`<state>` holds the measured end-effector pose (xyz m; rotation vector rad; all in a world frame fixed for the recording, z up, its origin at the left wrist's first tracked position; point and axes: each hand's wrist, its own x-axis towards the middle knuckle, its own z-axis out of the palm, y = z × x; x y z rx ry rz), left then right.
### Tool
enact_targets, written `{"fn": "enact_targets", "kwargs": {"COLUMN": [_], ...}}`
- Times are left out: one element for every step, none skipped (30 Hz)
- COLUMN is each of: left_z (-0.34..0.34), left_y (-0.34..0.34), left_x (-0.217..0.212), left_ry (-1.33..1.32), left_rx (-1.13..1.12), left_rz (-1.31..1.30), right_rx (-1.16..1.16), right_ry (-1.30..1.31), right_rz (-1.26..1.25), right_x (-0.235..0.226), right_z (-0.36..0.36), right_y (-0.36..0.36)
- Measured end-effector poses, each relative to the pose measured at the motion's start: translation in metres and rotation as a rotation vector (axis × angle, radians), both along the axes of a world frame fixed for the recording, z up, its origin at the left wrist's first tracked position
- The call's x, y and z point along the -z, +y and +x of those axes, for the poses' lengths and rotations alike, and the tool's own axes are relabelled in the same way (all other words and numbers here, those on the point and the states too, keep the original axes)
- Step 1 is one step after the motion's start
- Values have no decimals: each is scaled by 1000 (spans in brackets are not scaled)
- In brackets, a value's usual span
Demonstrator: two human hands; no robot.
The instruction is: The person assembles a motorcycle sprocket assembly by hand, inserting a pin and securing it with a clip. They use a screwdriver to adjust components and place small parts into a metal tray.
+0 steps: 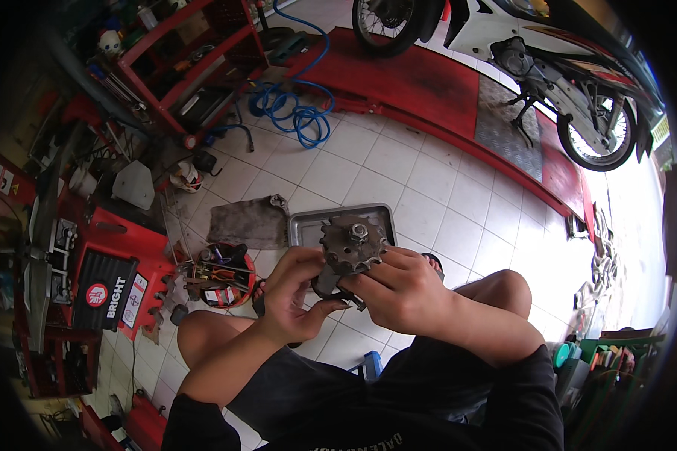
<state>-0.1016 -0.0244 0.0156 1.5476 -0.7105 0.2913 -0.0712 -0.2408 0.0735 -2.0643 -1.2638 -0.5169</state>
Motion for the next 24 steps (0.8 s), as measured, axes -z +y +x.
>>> {"fn": "enact_targets", "kwargs": {"left_z": [0,-1,-1,-1,0,0,0,0,-1,-1,-1,-1,-1,-2,-2,-3,-3,-3,-3,-3,-3,-3,-2,-2], "left_y": [0,0,0,0,0,0,0,1,1,1,1,0,0,1,2,2,2,2,1,0,-1,-1,0,1], "left_x": [-2,-4,-5,-5,-5,-4,-3,-1,0,-1,-2,-3,-2,-1,0,1,2,2,1,0,0,1,1,0], "left_ry": [6,12,18,19,20,22,14,6,-2,0,3,5,27,49,71,77,83,89,83,77,72,75,79,80], "left_rx": [-10,-19,-29,-34,-39,-44,-48,-52,-56,-56,-55,-53,-51,-49,-49,-39,-28,-16,-27,-38,-46,-45,-44,-46], "left_rz": [23,45,67,65,63,61,62,63,66,72,79,83,87,90,95,97,99,101,93,84,73,83,94,105], "right_rx": [9,17,26,26,26,26,19,13,5,3,1,-1,1,3,3,8,12,18,17,15,17,18,18,16], "right_ry": [17,33,49,50,50,51,57,64,70,85,101,117,142,167,191,226,260,294,308,321,336,352,369,382], "right_rz": [-32,-64,-97,-101,-105,-109,-104,-100,-94,-86,-79,-74,-72,-70,-67,-83,-100,-115,-114,-112,-112,-97,-83,-67], "right_x": [-1,-2,-3,-3,-3,-3,-2,-1,0,-1,-2,-3,-1,1,3,1,-2,-3,-3,-2,-1,1,2,2], "right_z": [-1,-2,-3,-2,-1,-1,-1,-1,-1,-2,-2,-2,-2,-2,-2,-3,-3,-4,-4,-4,-4,-4,-4,-3], "right_y": [-1,-2,-3,-3,-3,-3,-3,-4,-4,-3,-3,-3,-3,-3,-3,-3,-4,-4,-4,-4,-4,-5,-5,-6]}}
